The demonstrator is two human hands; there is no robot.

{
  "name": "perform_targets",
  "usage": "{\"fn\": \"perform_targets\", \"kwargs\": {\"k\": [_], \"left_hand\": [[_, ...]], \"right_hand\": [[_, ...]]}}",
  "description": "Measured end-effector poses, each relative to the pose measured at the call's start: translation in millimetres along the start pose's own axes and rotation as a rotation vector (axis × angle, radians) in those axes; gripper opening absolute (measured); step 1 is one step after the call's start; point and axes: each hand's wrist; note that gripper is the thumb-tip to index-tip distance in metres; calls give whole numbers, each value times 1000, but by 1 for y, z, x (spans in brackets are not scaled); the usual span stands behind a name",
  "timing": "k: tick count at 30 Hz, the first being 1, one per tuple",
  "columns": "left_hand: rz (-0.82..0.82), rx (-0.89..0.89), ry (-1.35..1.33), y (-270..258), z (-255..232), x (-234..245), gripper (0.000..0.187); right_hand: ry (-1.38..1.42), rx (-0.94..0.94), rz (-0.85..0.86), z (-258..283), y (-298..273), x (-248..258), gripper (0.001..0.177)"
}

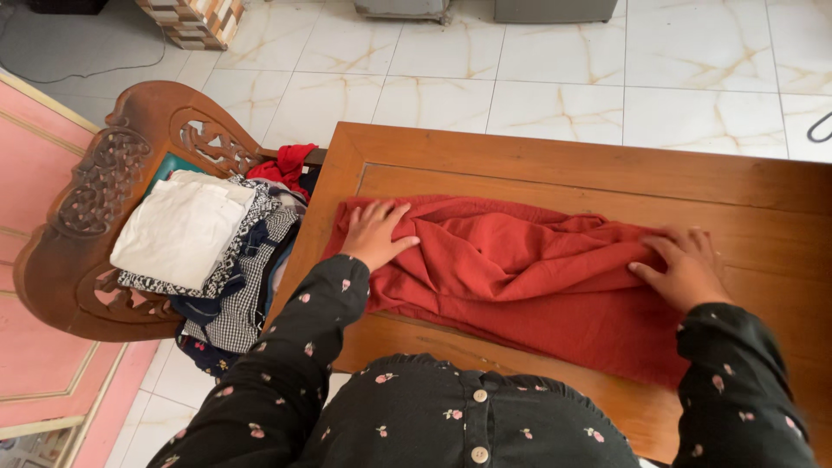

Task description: The person folds a red fabric item, a white patterned shirt, and a white t-shirt on a wooden table, then moves them toward a black suitcase.

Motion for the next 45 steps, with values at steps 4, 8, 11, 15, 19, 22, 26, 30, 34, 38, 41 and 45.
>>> {"fn": "perform_targets", "kwargs": {"k": [4,8,11,15,19,22,26,30,34,38,41,45], "left_hand": [[478,411,-202,-5,37,-23,38],[386,857,-272,0,61,-16,41],[375,844,-92,4,52,-12,39],[-27,531,-39,11,27,7,38],[75,181,-136,-7,-28,33,41],[394,44,-361,-31,-55,47,69],[507,26,-299,-64,-35,50,75],[527,-101,-257,-83,-2,42,57],[425,-165,-285,-74,22,52,57],[613,-257,-198,-71,24,69,67],[557,-223,-247,-50,13,67,62],[441,-112,-271,-10,-28,34,62]], "right_hand": [[165,-123,214,-48,33,-35,39],[490,-548,200,-49,46,-37,40],[138,-458,50,-2,50,-21,35],[32,-222,-190,72,42,16,44],[-39,10,-88,135,3,22,64],[-54,14,1,148,-30,17,76],[-107,-47,45,123,-64,16,85],[-53,50,49,93,-87,22,93],[-46,145,73,75,-102,28,93],[-85,141,51,72,-102,29,78],[83,-10,43,72,-84,37,65],[75,-114,-163,84,-42,33,58]]}}
Point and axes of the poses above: each hand's wrist, its own y-axis towards the middle knuckle, its own x-axis out of the back of the hand, z = x × y, and after that the axes turned 9 degrees about -z, right-handed
